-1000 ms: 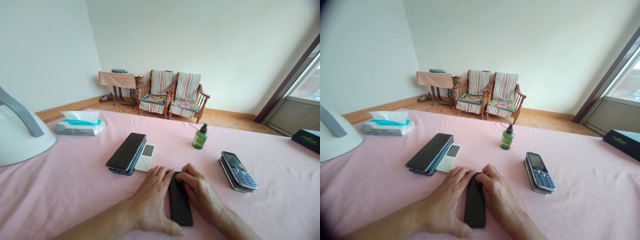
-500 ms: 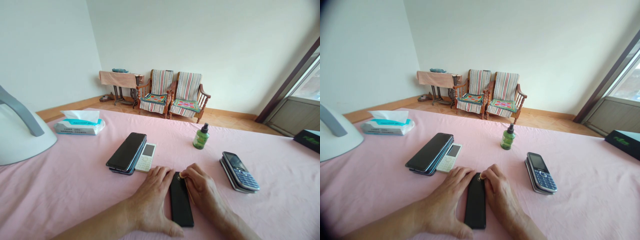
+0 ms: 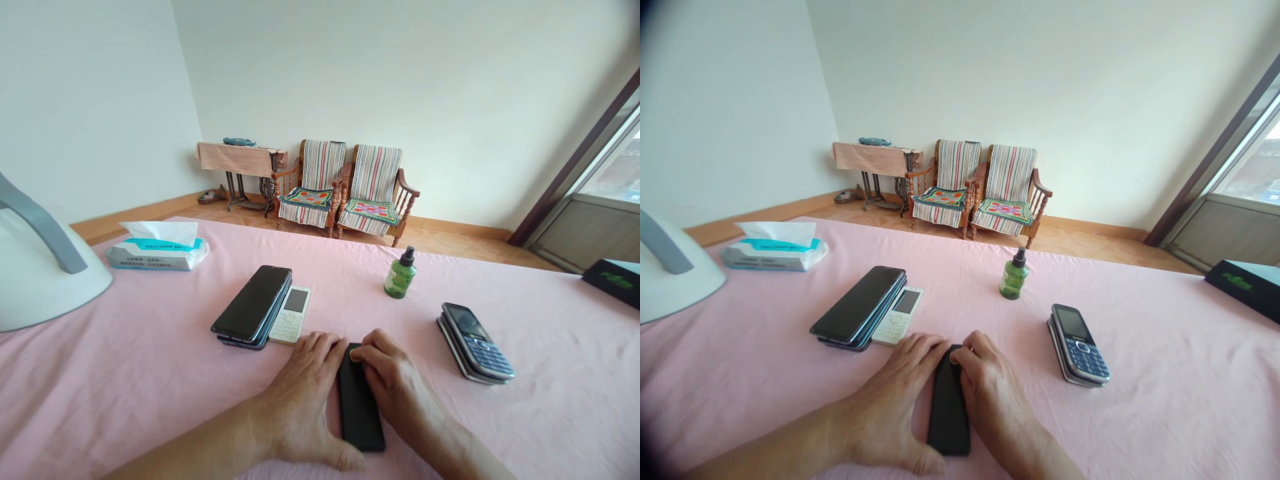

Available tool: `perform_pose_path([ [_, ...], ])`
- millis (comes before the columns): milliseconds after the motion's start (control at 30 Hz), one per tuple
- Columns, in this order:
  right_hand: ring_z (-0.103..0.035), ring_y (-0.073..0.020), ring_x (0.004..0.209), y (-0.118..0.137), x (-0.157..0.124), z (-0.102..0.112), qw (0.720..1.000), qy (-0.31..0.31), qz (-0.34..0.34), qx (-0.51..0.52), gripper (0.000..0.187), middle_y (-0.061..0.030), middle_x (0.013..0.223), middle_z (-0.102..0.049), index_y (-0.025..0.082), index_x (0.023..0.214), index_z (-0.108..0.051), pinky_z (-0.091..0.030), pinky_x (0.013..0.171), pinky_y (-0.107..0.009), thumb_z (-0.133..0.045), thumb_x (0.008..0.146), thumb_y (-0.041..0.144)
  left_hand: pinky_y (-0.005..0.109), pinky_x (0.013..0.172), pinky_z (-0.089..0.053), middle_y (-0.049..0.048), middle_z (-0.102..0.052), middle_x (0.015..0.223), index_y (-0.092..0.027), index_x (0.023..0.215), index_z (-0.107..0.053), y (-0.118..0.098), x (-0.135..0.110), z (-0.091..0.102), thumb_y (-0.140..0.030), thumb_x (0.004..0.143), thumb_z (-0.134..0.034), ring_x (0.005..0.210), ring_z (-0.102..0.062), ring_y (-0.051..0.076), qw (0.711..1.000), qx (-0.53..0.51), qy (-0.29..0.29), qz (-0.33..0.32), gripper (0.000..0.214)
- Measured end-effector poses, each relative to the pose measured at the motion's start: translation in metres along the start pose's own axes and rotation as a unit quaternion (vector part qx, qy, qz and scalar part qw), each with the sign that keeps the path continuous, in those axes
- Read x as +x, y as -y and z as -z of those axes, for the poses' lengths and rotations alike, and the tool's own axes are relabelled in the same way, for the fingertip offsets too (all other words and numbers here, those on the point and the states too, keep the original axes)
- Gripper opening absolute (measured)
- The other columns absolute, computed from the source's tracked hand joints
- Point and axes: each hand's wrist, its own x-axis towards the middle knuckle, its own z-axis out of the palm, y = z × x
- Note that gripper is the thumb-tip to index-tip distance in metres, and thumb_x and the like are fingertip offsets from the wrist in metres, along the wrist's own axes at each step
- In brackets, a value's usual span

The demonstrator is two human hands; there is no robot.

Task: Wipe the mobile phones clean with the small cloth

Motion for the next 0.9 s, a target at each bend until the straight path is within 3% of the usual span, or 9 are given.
perform_pose_path([
  [900, -0.054, -0.0150, 0.072, 0.0003, 0.0000, -0.0026, 1.000, -0.018, -0.016, 0.003, 0.028, -0.0039, 0.083, -0.052, 0.017, 0.083, -0.059, -0.048, 0.067, -0.028, -0.039, 0.080, -0.002, 0.059, 0.109, -0.019, 0.0181, -0.041, 0.133, -0.012, 0.137, -0.037, -0.0007, -0.0007, 0.0004, -0.063, 0.049, -0.073, 0.123, -0.035, 0.041, 1.000, 0.007, 0.006, 0.002, 0.108],
])
